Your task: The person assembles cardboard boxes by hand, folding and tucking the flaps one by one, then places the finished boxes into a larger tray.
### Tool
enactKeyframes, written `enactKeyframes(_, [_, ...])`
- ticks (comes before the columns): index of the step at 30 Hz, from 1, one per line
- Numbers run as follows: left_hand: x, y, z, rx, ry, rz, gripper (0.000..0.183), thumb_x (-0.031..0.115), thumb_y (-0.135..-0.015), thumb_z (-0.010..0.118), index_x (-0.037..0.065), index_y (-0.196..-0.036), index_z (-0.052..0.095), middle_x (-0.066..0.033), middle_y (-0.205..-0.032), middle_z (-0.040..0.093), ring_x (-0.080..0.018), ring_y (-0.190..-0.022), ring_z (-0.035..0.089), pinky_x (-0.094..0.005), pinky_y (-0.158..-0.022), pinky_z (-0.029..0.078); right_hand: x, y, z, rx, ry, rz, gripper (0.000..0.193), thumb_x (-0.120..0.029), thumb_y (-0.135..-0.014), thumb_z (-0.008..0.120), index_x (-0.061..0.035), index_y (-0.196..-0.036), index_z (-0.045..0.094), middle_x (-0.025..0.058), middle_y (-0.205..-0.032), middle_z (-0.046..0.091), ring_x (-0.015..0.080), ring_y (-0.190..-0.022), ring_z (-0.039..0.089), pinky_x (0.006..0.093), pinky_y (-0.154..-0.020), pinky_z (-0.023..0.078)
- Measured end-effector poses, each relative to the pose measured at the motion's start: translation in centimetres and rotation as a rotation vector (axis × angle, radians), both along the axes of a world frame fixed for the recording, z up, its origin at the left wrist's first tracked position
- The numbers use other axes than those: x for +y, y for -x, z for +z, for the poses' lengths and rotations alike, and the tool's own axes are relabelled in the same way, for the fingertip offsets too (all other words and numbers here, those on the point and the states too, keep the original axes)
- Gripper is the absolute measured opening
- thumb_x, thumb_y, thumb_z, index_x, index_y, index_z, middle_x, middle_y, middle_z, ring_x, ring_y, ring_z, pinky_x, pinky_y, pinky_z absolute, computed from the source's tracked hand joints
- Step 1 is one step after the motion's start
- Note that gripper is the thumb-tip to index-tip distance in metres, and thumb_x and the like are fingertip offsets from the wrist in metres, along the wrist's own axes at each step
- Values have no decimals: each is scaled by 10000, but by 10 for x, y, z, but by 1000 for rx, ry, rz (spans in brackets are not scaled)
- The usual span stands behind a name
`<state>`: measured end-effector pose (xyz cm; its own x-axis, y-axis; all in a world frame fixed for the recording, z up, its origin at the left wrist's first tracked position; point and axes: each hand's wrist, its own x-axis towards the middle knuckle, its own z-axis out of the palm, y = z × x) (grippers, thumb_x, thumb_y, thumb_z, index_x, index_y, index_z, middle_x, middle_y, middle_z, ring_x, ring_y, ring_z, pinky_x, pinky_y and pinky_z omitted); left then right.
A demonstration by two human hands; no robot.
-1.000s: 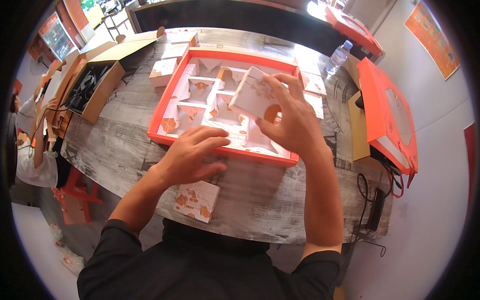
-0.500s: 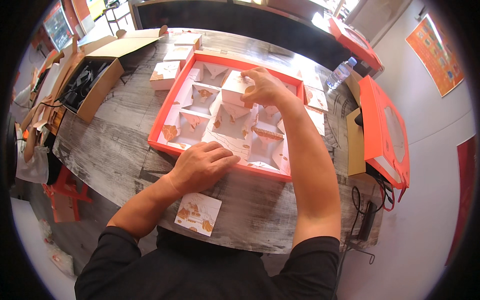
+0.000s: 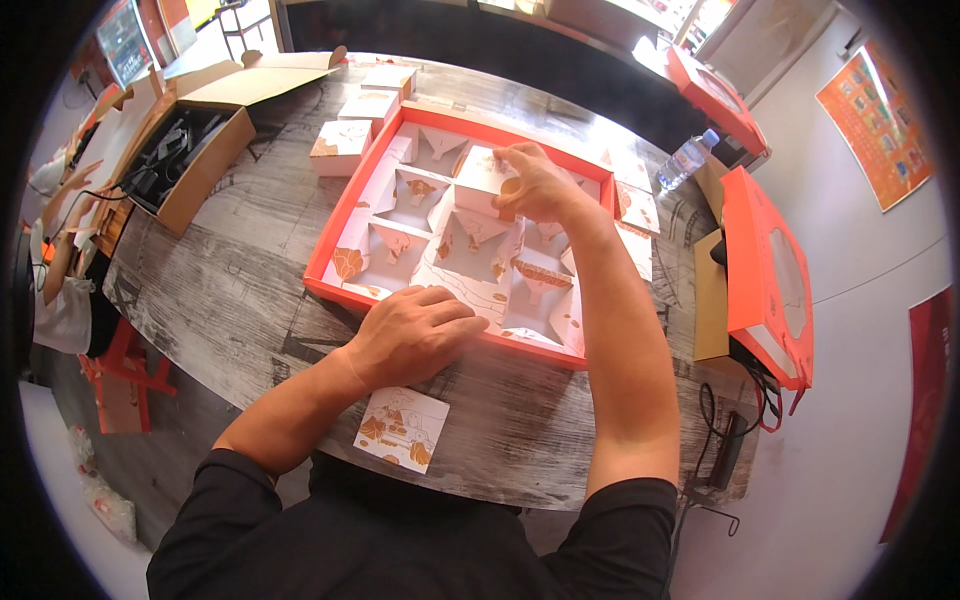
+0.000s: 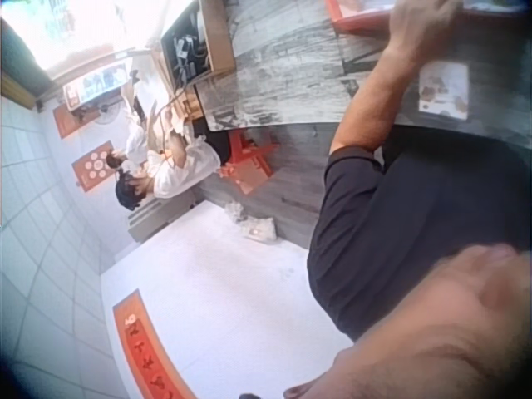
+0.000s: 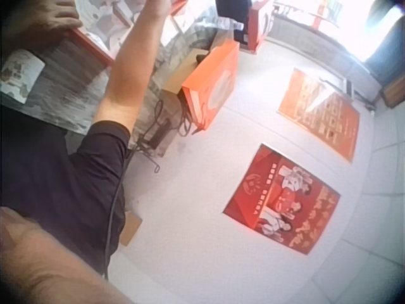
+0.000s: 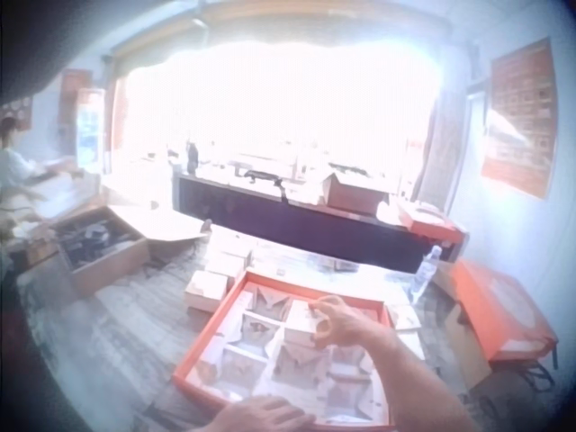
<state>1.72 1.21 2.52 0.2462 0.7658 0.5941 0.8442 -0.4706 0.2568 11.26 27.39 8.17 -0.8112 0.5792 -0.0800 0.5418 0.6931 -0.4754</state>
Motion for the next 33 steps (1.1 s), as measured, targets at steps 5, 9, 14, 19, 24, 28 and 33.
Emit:
enactKeyframes(5, [1,-1,3,-19,-10,-11,234,139,-779,735,128,-1012,719,2,-928,725,-209,-865,689,-343,-734,568,-2,-4,-3,20,-39,18,785,-175,-776,798,-67,-1501,516,149,-1551,404,316,-1407,464,355,-1146,425])
enactKeyframes(9, [1,-1,1,-22,-16,-3,225,136,-772,748,129,-996,722,2,-914,724,-209,-855,688,-343,-725,568,-3,-2,-9,49,-64,17,774,-154,-785,802,-68,-1500,519,147,-1559,400,319,-1414,459,353,-1157,418])
enactKeyframes(14, [1,-1,2,-26,-15,1,211,137,-786,755,130,-995,729,5,-913,726,-208,-852,688,-346,-726,568,-6,-4,-9,61,-51,1,770,-151,-803,825,-72,-1503,515,148,-1578,388,319,-1424,451,358,-1178,405])
enactKeyframes(19, [0,-1,2,-29,-2,4,193,146,-802,766,132,-992,733,8,-919,729,-205,-852,688,-348,-732,569,3,-8,-22,112,-78,37,767,-160,-819,839,-81,-1508,511,133,-1580,395,313,-1427,449,357,-1178,407])
enactKeyframes(24, [0,-1,0,-32,-5,7,185,158,-816,771,135,-995,732,9,-927,730,-203,-857,687,-346,-735,568,-8,-6,-28,73,-152,5,794,-200,-842,832,-84,-1537,468,120,-1604,379,320,-1470,398,364,-1210,369])
enactKeyframes(28, [0,-1,-1,-24,2,8,201,164,-814,774,137,-1008,728,10,-932,729,-204,-863,685,-345,-740,567,-13,-12,-45,72,-367,17,859,-318,-852,815,-99,-1575,406,111,-1661,307,316,-1518,325,398,-1256,287])
enactKeyframes(33, [1,-3,0,-27,10,0,211,169,-807,779,136,-1008,722,10,-938,728,-209,-872,683,-350,-749,566,-17,-13,-39,-10,-436,14,872,-500,-904,714,-98,-1597,371,115,-1686,275,308,-1542,283,422,-1275,228])
